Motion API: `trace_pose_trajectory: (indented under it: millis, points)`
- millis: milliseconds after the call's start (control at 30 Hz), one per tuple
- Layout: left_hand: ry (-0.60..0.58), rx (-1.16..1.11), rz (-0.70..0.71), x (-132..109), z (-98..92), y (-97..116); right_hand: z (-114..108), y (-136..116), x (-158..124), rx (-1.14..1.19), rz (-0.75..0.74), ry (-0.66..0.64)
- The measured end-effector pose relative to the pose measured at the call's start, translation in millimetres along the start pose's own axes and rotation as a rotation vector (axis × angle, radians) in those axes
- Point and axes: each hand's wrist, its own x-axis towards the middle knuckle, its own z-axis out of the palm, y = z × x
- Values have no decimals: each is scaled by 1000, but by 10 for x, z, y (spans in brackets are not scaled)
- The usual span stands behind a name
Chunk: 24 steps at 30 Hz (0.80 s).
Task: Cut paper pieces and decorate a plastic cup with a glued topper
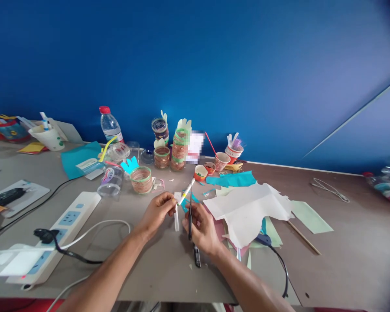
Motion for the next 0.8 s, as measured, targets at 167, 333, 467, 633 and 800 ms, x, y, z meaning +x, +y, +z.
trace_pose_trajectory:
  millis: [167, 333, 467, 633, 800]
  points:
    - [28, -18, 20, 3, 9, 1, 8, -45, -31, -41, 0, -114]
    - [6, -13, 27, 10, 9, -2, 3, -70, -44, -137, -30, -136]
    - [-7, -4, 9, 8, 17, -3, -2, -100, -33, -182, -18, -145]
    - [-18, -5, -10, -5, 43, 4, 2, -118, -21, -207, -9, -137]
    - [-28, -17, -20, -13, 49, 17, 8, -133, -17, -214, 19, -140]
